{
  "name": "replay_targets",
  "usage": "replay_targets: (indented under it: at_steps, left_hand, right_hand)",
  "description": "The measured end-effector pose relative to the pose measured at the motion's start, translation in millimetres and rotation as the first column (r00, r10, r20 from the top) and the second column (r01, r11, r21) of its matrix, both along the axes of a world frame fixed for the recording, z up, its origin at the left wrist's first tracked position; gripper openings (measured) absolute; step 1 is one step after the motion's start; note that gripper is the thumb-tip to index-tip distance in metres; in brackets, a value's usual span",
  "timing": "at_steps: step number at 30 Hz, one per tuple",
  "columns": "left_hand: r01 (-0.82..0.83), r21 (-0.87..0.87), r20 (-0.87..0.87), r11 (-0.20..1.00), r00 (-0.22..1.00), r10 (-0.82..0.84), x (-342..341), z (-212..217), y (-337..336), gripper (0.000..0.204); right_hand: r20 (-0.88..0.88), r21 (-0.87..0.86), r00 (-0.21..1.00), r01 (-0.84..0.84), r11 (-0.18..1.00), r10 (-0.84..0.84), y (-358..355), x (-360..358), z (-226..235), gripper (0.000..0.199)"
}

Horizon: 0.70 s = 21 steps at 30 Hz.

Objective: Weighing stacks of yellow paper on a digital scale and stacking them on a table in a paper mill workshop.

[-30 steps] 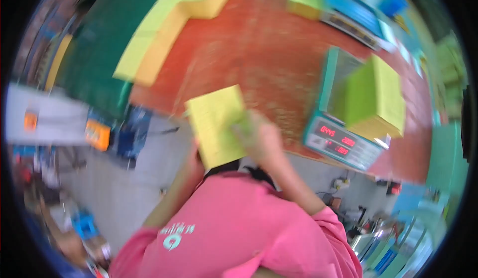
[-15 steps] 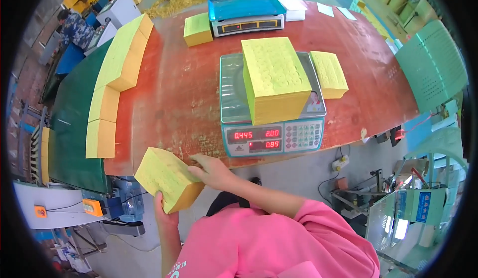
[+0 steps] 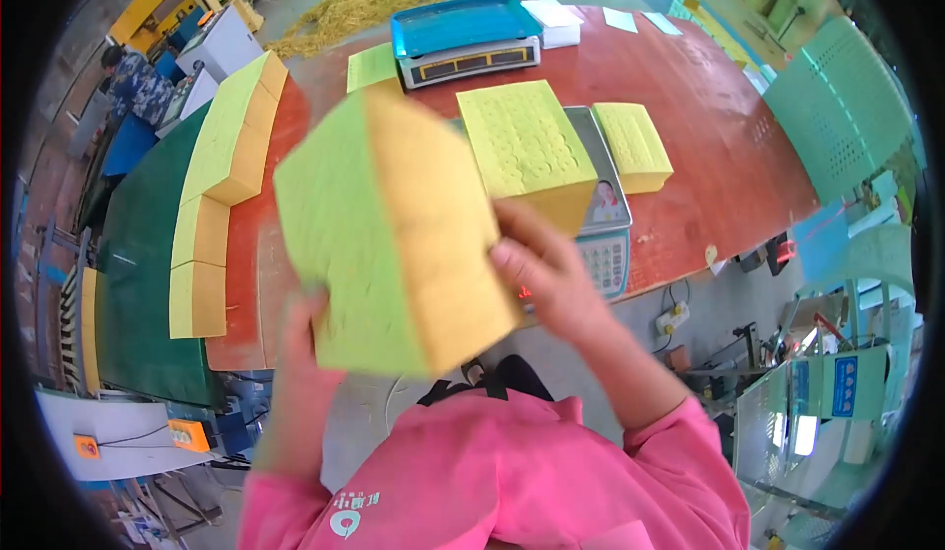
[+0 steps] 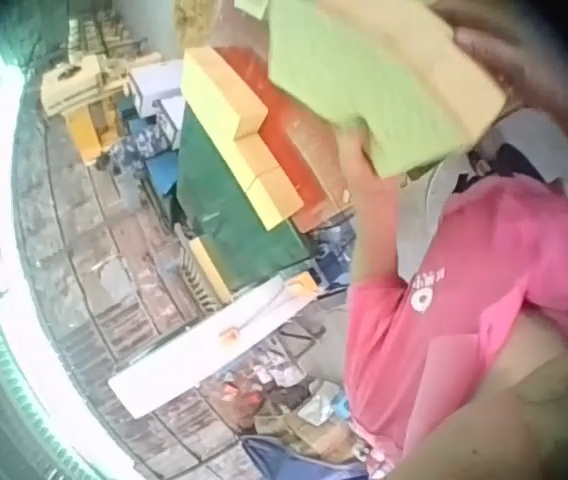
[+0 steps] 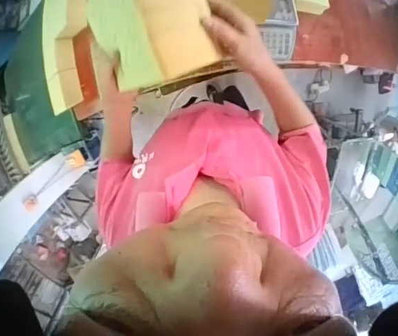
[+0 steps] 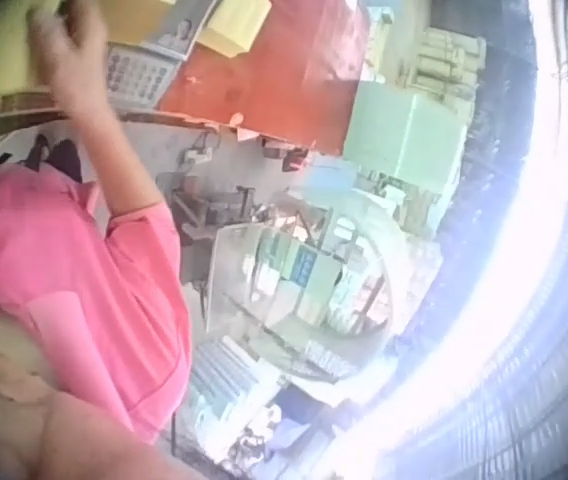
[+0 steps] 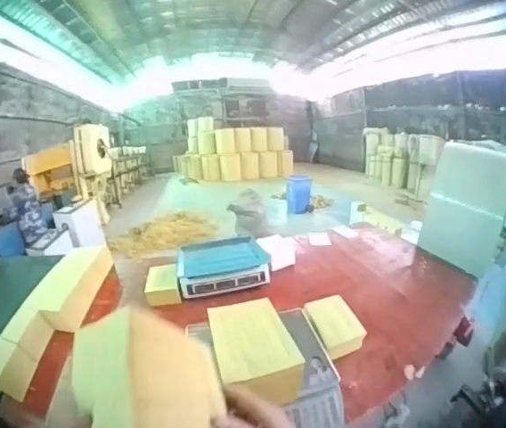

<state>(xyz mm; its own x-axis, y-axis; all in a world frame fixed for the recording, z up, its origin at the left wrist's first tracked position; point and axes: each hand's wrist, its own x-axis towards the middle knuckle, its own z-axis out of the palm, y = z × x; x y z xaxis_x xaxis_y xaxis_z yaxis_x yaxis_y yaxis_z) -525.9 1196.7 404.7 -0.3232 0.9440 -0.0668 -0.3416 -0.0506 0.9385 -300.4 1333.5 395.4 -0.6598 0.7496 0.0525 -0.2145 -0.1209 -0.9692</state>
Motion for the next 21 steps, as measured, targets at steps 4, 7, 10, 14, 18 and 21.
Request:
replay_targets:
  at_steps: [4, 7, 10, 14, 18, 21]
  left_hand:
    - [0.137, 0.062, 0.047, 0.989, 0.989, -0.14, 17, 46, 85, 0.046]
    - [0.208, 0.09, 0.192, 0.974, 0.956, -0.222, 22, 61, 121, 0.046]
    - [0.261, 0.111, 0.214, 0.959, 0.936, -0.279, 28, 63, 135, 0.047]
    - [0.028, 0.158, 0.275, 0.987, 0.959, -0.072, 36, 49, 132, 0.045]
    - [-0.225, 0.121, -0.03, 0.967, 0.973, 0.23, 13, 0, 81, 0.048]
    - [-0.3, 0.103, -0.148, 0.948, 0.938, 0.313, 7, -16, 27, 0.048]
  right_hand:
    - [0.043, -0.033, 0.985, 0.17, 0.985, -0.168, 51, 24, 27, 0.054]
    - [0.046, -0.048, 0.986, 0.165, 0.985, -0.163, 80, 35, 42, 0.052]
    - [0.016, 0.041, 0.991, 0.132, 0.99, -0.133, 100, 43, 44, 0.048]
    - [-0.026, 0.055, 0.997, 0.069, 0.996, -0.068, 98, 48, 51, 0.046]
    - [-0.081, -0.068, 0.986, -0.154, 0.986, 0.148, 71, 40, 40, 0.051]
    - [-0.103, -0.083, 0.944, -0.321, 0.943, 0.313, 51, 26, 15, 0.056]
